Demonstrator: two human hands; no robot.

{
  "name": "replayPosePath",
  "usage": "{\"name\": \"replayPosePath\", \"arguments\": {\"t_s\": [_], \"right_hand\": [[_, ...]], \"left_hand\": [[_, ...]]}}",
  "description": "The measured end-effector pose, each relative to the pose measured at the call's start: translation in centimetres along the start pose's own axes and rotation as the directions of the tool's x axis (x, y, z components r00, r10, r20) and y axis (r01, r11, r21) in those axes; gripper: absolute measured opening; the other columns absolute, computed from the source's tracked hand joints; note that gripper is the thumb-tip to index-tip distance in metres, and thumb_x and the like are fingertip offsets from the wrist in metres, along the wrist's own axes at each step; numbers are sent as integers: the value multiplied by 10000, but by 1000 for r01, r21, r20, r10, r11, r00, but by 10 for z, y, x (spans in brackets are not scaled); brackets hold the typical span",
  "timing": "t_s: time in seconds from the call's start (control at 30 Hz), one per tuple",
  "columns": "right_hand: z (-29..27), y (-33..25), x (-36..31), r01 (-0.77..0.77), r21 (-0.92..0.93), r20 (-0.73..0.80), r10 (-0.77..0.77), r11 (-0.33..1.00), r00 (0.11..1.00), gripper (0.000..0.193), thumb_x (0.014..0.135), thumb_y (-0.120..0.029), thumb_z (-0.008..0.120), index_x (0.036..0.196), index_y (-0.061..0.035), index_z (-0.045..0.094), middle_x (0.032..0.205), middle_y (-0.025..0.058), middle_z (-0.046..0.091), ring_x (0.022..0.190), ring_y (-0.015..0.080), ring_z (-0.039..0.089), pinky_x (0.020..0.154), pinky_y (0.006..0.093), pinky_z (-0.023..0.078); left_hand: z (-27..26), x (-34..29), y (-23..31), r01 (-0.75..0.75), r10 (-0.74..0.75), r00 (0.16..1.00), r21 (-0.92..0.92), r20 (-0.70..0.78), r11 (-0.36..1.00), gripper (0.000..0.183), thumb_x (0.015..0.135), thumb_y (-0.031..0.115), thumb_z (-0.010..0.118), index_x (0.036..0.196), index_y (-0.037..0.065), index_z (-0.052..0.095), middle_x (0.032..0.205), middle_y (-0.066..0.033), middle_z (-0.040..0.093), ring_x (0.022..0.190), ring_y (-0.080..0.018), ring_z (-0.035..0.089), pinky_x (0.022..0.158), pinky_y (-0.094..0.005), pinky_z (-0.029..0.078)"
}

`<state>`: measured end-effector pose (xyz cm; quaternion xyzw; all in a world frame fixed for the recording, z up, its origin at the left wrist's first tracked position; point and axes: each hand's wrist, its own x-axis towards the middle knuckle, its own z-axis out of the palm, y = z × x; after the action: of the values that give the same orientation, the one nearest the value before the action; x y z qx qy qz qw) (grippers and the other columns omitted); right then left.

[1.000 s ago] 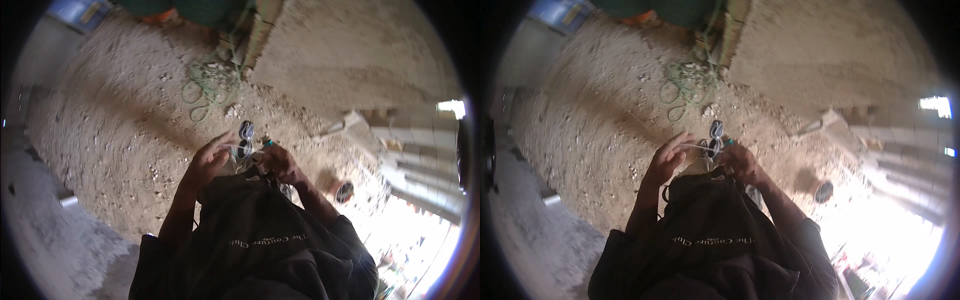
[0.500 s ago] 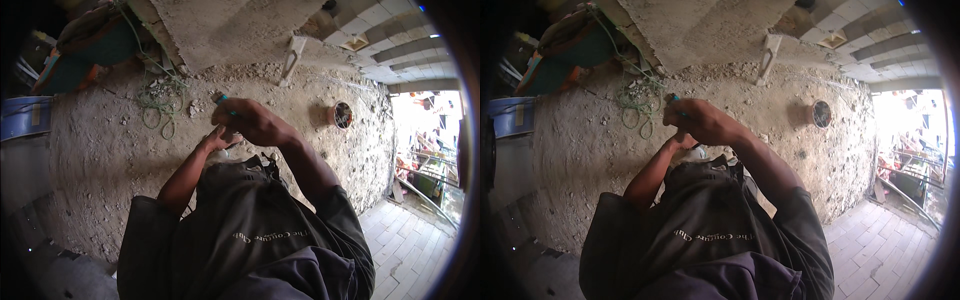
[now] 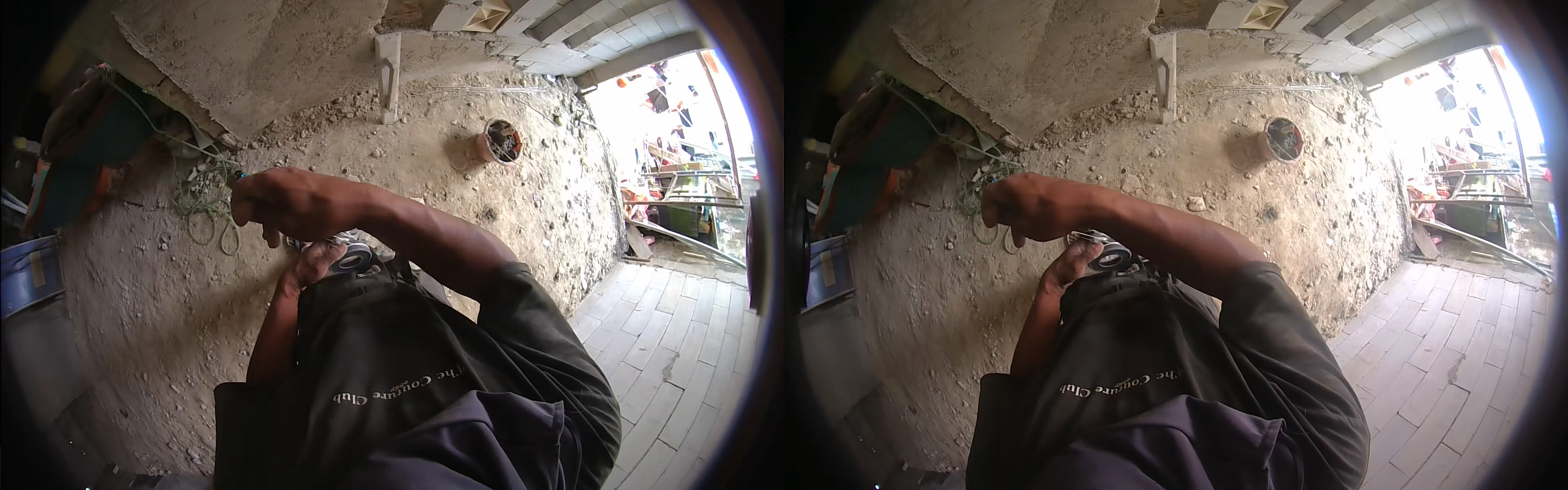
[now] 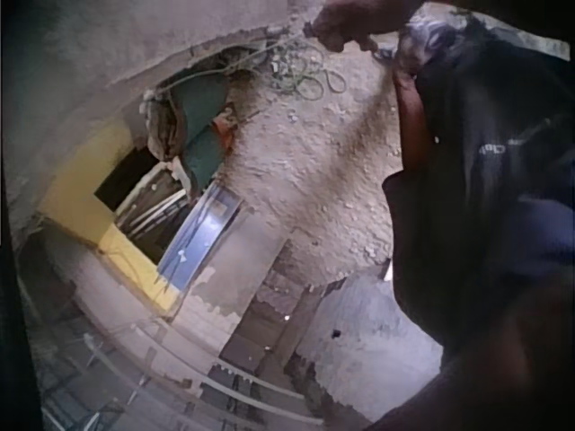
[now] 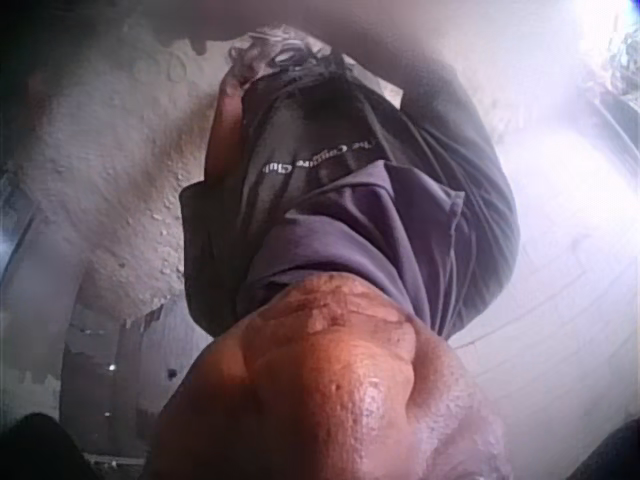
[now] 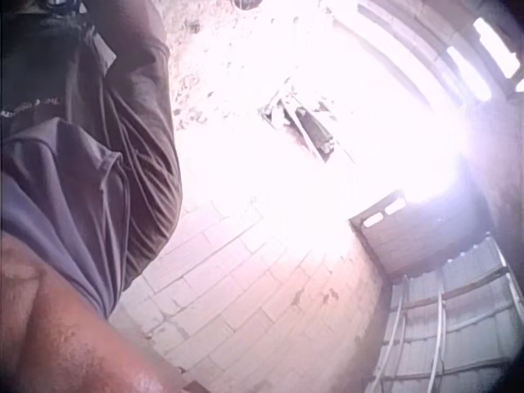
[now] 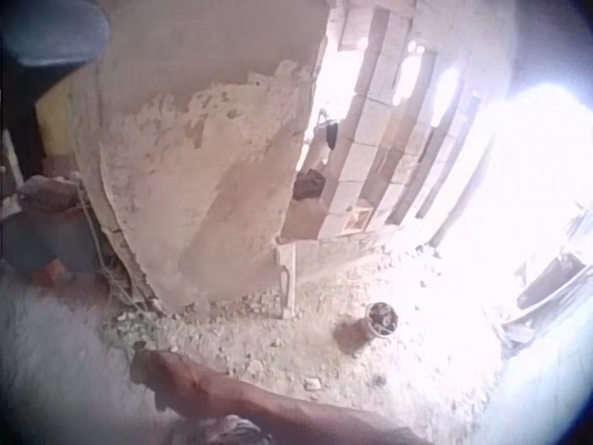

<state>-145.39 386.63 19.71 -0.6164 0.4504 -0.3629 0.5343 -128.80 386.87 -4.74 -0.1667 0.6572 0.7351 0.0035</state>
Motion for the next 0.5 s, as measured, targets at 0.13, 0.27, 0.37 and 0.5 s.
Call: {"name": "replayPosePath", "arguments": {"t_s": [0.13, 0.27, 0.37, 0.5], "right_hand": [[-5, -13, -15, -3, 43, -42, 4, 999, 999, 191, 978, -164, 497, 1060, 2, 547, 944, 102, 612, 770, 192, 662, 699, 328, 555], [-12, -17, -24, -15, 183, -71, 29, 983, 997, 219, 975, -165, 519, 1100, 14, 538, 982, 100, 615, 862, 165, 634, 742, 310, 537], [-26, 7, -24, 129, 190, -171, -96, 973, 980, 243, 984, -190, 511, 1106, 19, 537, 983, 95, 613, 882, 150, 611, 745, 302, 525], [-38, -11, -11, 111, 152, -156, -87, 982, 984, 282, 999, -263, 490, 1063, 6, 546, 882, 60, 580, 744, 132, 585, 715, 284, 500]], "left_hand": [[20, 2, 11, 5, -14, 982, -53, -186, 999, 506, 917, 374, 584, 1308, 68, 482, 1274, -86, 524, 1185, -210, 487, 982, -405, 366], [6, -5, 32, -50, -161, 959, -696, -234, 716, 627, 871, 481, 639, 1358, 143, 435, 1294, -45, 516, 1184, -209, 494, 923, -463, 404], [-8, 0, 42, -188, -10, 965, -715, -263, 674, 637, 866, 527, 618, 1342, 131, 466, 1288, -37, 539, 1188, -207, 492, 938, -448, 412], [-24, -20, 79, -352, 9, 885, -657, -465, 667, 601, 917, 490, 556, 1337, 71, 466, 1302, -76, 537, 1205, -210, 492, 991, -429, 395]]}}
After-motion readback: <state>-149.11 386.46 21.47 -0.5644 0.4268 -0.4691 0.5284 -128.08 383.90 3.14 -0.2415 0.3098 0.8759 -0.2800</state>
